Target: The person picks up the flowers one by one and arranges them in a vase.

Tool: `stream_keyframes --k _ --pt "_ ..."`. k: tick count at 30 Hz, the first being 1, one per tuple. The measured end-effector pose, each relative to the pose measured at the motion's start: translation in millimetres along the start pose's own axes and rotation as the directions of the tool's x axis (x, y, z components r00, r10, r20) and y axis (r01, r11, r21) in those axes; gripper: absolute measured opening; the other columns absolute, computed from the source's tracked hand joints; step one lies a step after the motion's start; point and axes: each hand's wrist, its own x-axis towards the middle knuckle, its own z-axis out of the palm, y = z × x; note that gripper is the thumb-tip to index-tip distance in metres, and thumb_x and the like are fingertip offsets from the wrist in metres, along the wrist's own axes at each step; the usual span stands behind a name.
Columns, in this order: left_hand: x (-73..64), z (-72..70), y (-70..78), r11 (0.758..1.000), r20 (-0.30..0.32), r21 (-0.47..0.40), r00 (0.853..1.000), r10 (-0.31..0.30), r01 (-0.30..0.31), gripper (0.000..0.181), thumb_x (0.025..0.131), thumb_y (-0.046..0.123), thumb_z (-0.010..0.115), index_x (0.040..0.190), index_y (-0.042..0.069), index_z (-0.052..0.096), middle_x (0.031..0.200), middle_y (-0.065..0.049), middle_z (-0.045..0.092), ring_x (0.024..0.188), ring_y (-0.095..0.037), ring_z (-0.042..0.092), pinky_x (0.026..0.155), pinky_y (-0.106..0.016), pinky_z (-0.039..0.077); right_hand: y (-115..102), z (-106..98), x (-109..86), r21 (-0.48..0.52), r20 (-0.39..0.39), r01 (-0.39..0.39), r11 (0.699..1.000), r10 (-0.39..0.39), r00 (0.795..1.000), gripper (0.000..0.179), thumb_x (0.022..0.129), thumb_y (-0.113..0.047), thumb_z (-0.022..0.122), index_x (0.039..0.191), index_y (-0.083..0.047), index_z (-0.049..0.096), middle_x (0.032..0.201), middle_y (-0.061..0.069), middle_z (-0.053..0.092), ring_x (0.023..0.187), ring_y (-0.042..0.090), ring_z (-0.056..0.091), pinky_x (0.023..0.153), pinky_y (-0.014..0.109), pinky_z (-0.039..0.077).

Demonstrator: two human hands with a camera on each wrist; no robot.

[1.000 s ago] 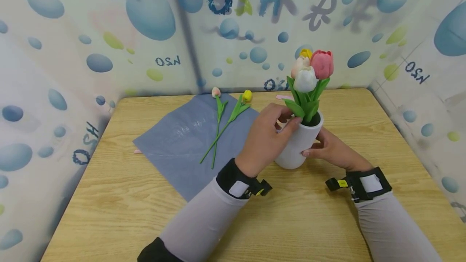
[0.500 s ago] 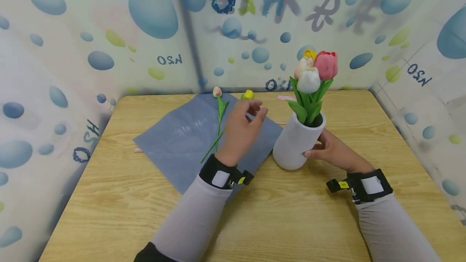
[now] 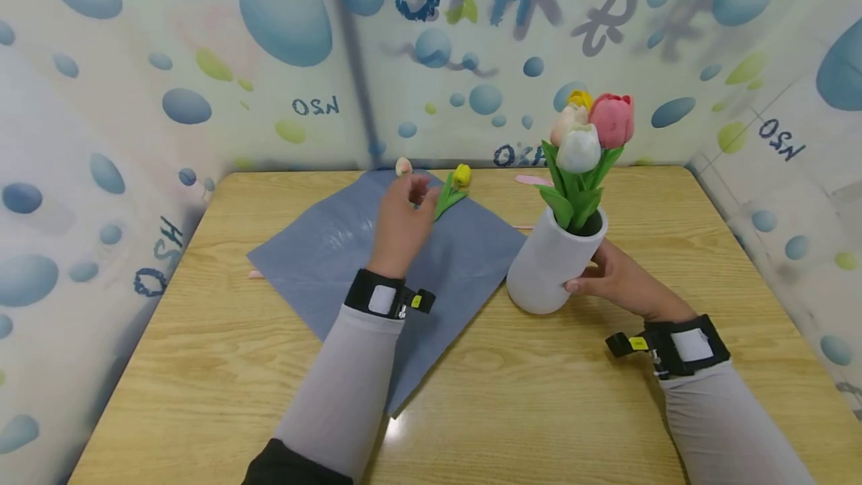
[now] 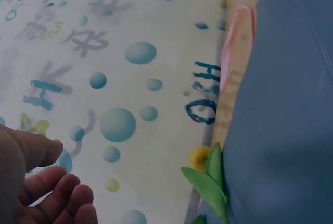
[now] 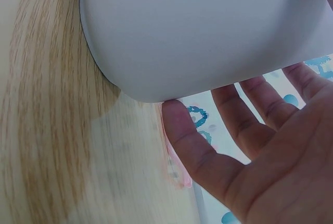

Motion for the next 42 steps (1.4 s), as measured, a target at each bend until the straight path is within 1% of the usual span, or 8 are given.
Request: stream_keyframes --k 3,6,11,15,21,26,34,42 --pt "3.3 1.9 -12.4 0.998 0.020 0.047 0.999 -0.043 0.042 0.037 0.106 0.028 0.062 0.135 0.005 0.062 0.127 -0.014 0.064 0.108 -0.027 0.061 0.086 -0.043 0.053 0.7 -0.1 -0.2 0.000 -0.002 0.000 1.000 0.000 1.000 0.077 0.095 -0.008 0.075 0.158 -0.016 0.031 0.151 0.005 0.043 0.131 0.003 0.050 0.101 0.018 0.050" --pt "5.7 4.4 -23.5 0.986 0.064 0.146 0.994 -0.093 0.083 0.041 0.105 0.028 0.062 0.139 0.005 0.061 0.132 -0.015 0.063 0.113 -0.029 0.062 0.090 -0.046 0.054 1.0 -0.1 0.0 -0.002 -0.004 0.003 1.000 -0.003 1.000 0.077 0.095 -0.008 0.075 0.158 -0.016 0.031 0.151 0.005 0.042 0.132 0.003 0.049 0.101 0.018 0.050" --pt "7.7 9.0 -37.9 0.926 0.142 0.361 0.974 -0.175 0.113 0.045 0.104 0.029 0.064 0.141 0.004 0.061 0.131 -0.016 0.066 0.120 -0.032 0.064 0.096 -0.048 0.054 0.5 -0.3 0.3 -0.005 -0.003 0.004 1.000 -0.004 1.000 0.077 0.095 -0.008 0.075 0.158 -0.017 0.031 0.151 0.004 0.042 0.132 0.003 0.049 0.101 0.018 0.050" --pt "7.0 12.7 -44.1 0.890 0.158 0.444 0.969 -0.188 0.101 0.045 0.103 0.029 0.066 0.141 0.004 0.061 0.130 -0.016 0.068 0.118 -0.033 0.066 0.095 -0.049 0.056 0.0 -0.4 0.2 -0.006 -0.003 0.005 1.000 -0.005 1.000 0.077 0.095 -0.008 0.075 0.158 -0.017 0.031 0.151 0.003 0.042 0.132 0.003 0.049 0.101 0.018 0.050" --pt "3.2 14.0 -46.1 0.853 0.162 0.516 0.968 -0.191 0.082 0.041 0.101 0.024 0.068 0.137 0.004 0.065 0.131 -0.016 0.069 0.118 -0.034 0.068 0.097 -0.050 0.056 -0.3 -0.6 0.1 -0.012 -0.005 0.003 1.000 -0.003 1.000 0.078 0.095 -0.009 0.075 0.158 -0.019 0.031 0.152 0.002 0.043 0.133 0.004 0.048 0.101 0.018 0.050" --pt "1.8 14.8 -46.8 0.824 0.179 0.563 0.964 -0.195 0.062 0.035 0.100 0.023 0.070 0.130 0.005 0.070 0.122 -0.017 0.073 0.110 -0.034 0.070 0.092 -0.050 0.058 -0.9 -0.1 -0.1 -0.011 -0.005 0.002 1.000 -0.002 1.000 0.078 0.095 -0.009 0.075 0.158 -0.019 0.031 0.152 0.003 0.042 0.133 0.004 0.048 0.101 0.018 0.050" --pt "0.3 17.1 -48.8 0.804 0.170 0.593 0.971 -0.168 0.035 0.018 0.100 0.010 0.061 0.111 0.006 0.075 0.105 -0.016 0.075 0.097 -0.035 0.072 0.082 -0.052 0.058 -1.4 0.7 0.2 -0.007 -0.002 -0.016 1.000 0.016 1.000 0.077 0.096 -0.011 0.075 0.158 -0.017 0.030 0.152 0.007 0.042 0.132 0.005 0.049 0.101 0.017 0.050" --pt "-0.8 17.6 -49.6 0.791 0.181 0.612 0.972 -0.152 0.010 0.021 0.100 0.005 0.055 0.104 0.005 0.075 0.101 -0.018 0.074 0.094 -0.035 0.072 0.080 -0.052 0.058 -1.5 0.9 -0.1 -0.006 -0.003 -0.019 1.000 0.019 1.000 0.077 0.096 -0.011 0.075 0.158 -0.017 0.030 0.153 0.007 0.042 0.132 0.006 0.049 0.101 0.017 0.050"
